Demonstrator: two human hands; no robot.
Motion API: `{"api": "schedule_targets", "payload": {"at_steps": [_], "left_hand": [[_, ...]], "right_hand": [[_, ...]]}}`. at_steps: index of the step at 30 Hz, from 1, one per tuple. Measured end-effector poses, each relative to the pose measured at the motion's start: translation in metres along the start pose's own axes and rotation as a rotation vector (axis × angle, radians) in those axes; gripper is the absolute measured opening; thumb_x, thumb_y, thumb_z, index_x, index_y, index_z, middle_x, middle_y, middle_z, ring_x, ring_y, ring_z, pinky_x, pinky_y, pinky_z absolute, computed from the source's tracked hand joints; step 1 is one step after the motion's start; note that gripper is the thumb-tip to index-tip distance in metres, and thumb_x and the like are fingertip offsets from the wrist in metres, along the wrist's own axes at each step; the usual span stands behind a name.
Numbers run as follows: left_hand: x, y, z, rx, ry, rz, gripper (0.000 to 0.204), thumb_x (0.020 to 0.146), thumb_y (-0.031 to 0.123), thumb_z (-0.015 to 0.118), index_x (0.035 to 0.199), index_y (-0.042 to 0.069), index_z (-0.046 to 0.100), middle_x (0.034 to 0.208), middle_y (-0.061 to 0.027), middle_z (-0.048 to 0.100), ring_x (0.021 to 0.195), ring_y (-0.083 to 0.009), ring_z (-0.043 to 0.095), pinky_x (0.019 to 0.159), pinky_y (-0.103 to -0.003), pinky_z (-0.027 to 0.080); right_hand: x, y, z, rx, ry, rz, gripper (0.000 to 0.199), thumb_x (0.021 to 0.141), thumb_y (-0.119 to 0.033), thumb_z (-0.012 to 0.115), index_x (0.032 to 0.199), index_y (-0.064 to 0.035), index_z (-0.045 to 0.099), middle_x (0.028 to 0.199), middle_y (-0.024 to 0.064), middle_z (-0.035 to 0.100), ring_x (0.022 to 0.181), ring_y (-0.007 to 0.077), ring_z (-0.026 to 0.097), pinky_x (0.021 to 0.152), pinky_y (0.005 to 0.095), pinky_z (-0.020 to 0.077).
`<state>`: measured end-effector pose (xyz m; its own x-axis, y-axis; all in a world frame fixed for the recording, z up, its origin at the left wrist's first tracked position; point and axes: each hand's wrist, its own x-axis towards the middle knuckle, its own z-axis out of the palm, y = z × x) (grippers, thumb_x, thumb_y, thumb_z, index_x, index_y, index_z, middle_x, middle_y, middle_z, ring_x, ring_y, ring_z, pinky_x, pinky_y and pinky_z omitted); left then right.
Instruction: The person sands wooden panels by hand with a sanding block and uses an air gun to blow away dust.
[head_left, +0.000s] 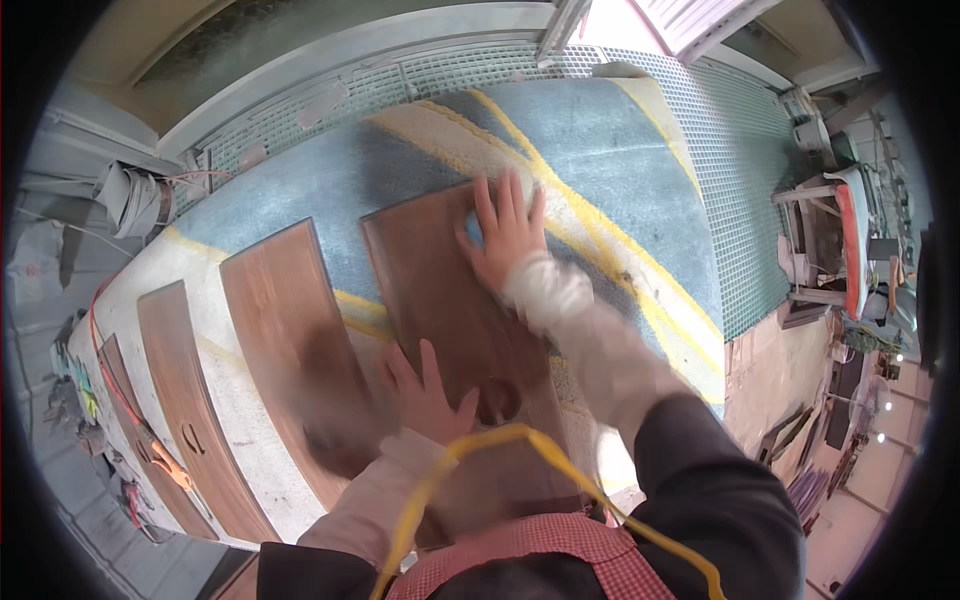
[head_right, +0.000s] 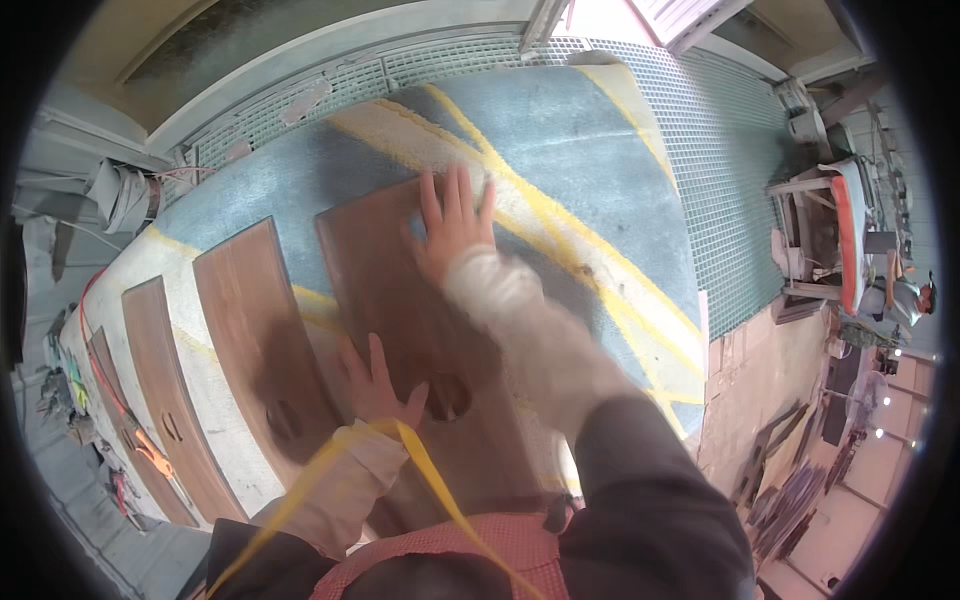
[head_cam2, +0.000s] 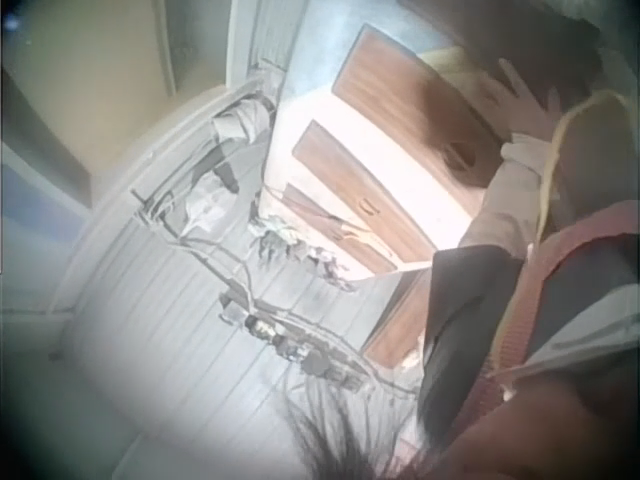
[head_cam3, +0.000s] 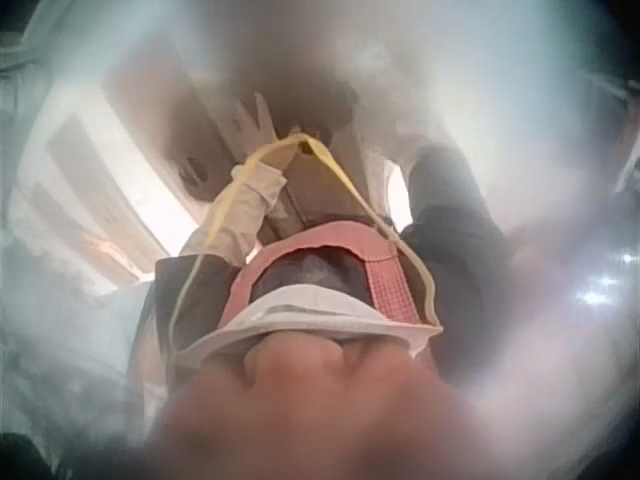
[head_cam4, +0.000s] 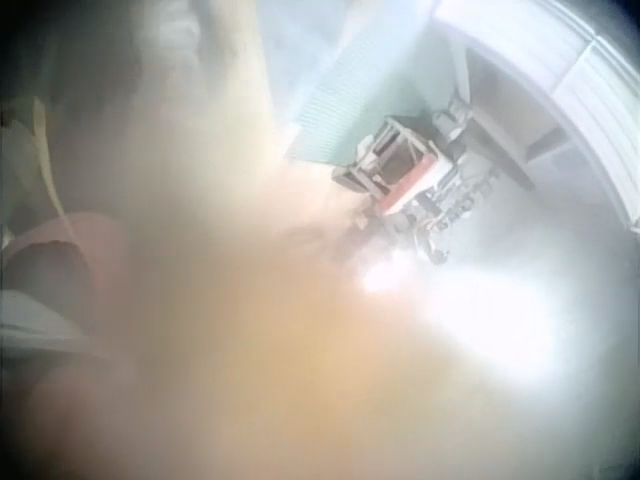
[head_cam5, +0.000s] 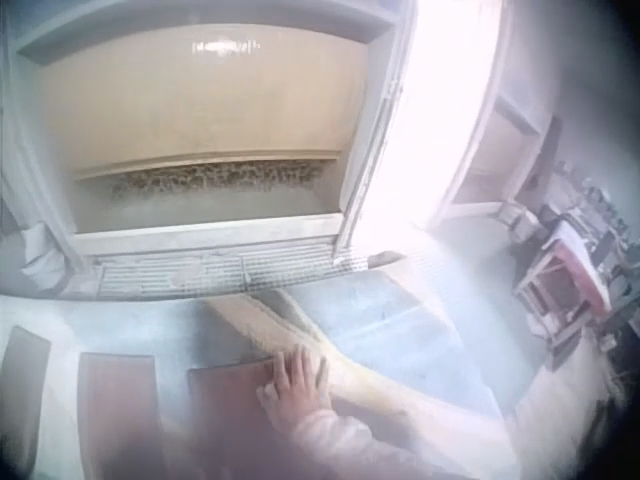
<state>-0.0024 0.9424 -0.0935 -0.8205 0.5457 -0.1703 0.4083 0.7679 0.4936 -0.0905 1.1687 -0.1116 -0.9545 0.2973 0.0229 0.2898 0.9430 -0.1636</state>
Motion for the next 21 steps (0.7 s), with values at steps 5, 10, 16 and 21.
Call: {"api": "schedule_targets", "payload": {"at_steps": [5, 10, 16, 21], "left_hand": [[0.000, -0.010, 0.012, -0.041, 0.091, 0.099, 0.098, 0.072, 0.040, 0.072, 0.149, 0.008, 0.019, 0.141, -0.0421, 0.014, 0.127, -0.0617, 0.021, 0.102, -0.065, 0.025], [0.002, -0.009, 0.009, -0.052, 0.057, 0.017, 0.092, 0.072, 0.042, 0.071, 0.143, 0.001, 0.029, 0.140, -0.0425, 0.017, 0.128, -0.0593, 0.022, 0.103, -0.067, 0.020], [0.000, -0.011, 0.008, -0.056, 0.038, 0.019, 0.097, 0.070, 0.037, 0.072, 0.147, 0.003, 0.023, 0.142, -0.0411, 0.017, 0.128, -0.0589, 0.021, 0.105, -0.066, 0.017], [-0.001, -0.011, 0.016, -0.067, 0.173, 0.110, 0.096, 0.069, 0.038, 0.072, 0.147, 0.004, 0.025, 0.139, -0.0412, 0.022, 0.129, -0.0563, 0.024, 0.103, -0.067, 0.020]], "right_hand": [[0.087, -0.064, 0.001, -0.097, -0.200, 0.013, 0.071, 0.096, -0.052, 0.028, 0.150, -0.0076, 0.017, 0.156, 0.0181, 0.013, 0.146, 0.0314, 0.006, 0.114, 0.0566, 0.0001], [0.093, -0.117, 0.014, 0.020, -0.289, -0.226, 0.070, 0.096, -0.052, 0.027, 0.151, -0.0112, 0.015, 0.157, 0.0147, 0.011, 0.146, 0.0294, 0.005, 0.114, 0.0562, -0.0005], [0.078, -0.011, -0.009, -0.064, -0.063, -0.067, 0.069, 0.095, -0.051, 0.034, 0.151, -0.0155, 0.015, 0.158, 0.0121, 0.009, 0.146, 0.0295, 0.002, 0.112, 0.0621, 0.0008], [0.092, -0.106, 0.010, -0.081, -0.155, -0.261, 0.065, 0.096, -0.048, 0.034, 0.150, -0.0154, 0.019, 0.157, 0.0101, 0.014, 0.145, 0.0281, 0.008, 0.112, 0.0626, 0.0028]]}}
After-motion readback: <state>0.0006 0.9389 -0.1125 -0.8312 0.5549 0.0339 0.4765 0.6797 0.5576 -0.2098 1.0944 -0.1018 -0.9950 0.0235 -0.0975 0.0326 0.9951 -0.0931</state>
